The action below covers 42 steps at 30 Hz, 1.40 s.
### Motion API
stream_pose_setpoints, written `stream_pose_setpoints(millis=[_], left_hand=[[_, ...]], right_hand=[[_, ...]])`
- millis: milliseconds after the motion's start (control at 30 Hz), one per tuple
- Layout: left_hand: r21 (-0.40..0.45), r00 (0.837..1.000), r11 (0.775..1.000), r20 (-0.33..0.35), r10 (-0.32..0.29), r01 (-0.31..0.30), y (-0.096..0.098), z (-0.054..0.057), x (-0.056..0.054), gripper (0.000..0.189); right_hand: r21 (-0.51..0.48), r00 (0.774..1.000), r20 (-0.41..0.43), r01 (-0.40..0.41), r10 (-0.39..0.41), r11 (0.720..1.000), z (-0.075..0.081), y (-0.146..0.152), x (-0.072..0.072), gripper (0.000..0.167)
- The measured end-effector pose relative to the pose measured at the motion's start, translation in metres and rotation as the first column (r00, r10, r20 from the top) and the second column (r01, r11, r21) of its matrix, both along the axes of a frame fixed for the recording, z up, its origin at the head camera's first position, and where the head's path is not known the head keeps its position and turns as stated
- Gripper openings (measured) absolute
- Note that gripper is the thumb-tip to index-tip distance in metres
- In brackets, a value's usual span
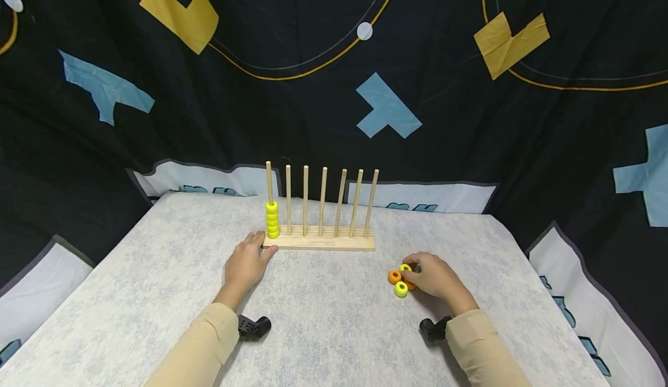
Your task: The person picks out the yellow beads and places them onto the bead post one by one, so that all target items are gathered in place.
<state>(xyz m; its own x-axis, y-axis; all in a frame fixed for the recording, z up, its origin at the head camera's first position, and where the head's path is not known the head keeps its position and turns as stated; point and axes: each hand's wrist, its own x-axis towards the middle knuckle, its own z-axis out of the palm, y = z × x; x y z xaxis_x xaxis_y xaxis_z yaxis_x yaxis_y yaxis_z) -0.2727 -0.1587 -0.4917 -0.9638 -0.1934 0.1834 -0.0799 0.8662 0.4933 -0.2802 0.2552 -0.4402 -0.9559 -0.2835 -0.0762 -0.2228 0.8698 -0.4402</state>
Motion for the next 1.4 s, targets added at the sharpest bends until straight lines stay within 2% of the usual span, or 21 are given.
stream_pose_setpoints(millis=[200, 400, 733, 967, 1167, 1400], left_hand=[[-0.005, 1.000, 1.000, 0.004, -0.004, 0.004, 0.000, -0.002, -0.002, 0.067], [-0.010, 1.000, 1.000, -0.008, 0.000, 0.000, -0.001, -0.003, -0.002, 0.067], [-0.009, 1.000, 1.000, -0.011, 0.000, 0.000, -0.001, -0.003, -0.001, 0.066], [-0.006, 1.000, 1.000, -0.011, 0.003, -0.004, -0.001, -0.002, -0.001, 0.066], [0.005, 1.000, 1.000, -0.023, 0.001, -0.001, -0.001, -0.002, 0.000, 0.065], [0.009, 1.000, 1.000, -0.027, 0.000, 0.000, -0.001, -0.002, 0.000, 0.065]], right_hand=[[0.011, 1.000, -0.022, 0.013, -0.013, 1.000, -0.003, -0.001, 0.000, 0.030], [0.017, 0.996, -0.087, -0.001, 0.003, 1.000, -0.008, -0.003, -0.002, 0.037], [0.012, 0.989, -0.146, -0.008, 0.009, 1.000, 0.000, -0.023, -0.006, 0.042], [-0.017, 0.977, -0.204, -0.072, 0.067, 0.997, 0.012, -0.051, -0.003, 0.042], [-0.058, 0.962, -0.235, -0.154, 0.136, 0.986, 0.023, -0.077, -0.003, 0.041], [-0.070, 0.945, -0.269, -0.213, 0.187, 0.975, 0.034, -0.106, -0.003, 0.038]])
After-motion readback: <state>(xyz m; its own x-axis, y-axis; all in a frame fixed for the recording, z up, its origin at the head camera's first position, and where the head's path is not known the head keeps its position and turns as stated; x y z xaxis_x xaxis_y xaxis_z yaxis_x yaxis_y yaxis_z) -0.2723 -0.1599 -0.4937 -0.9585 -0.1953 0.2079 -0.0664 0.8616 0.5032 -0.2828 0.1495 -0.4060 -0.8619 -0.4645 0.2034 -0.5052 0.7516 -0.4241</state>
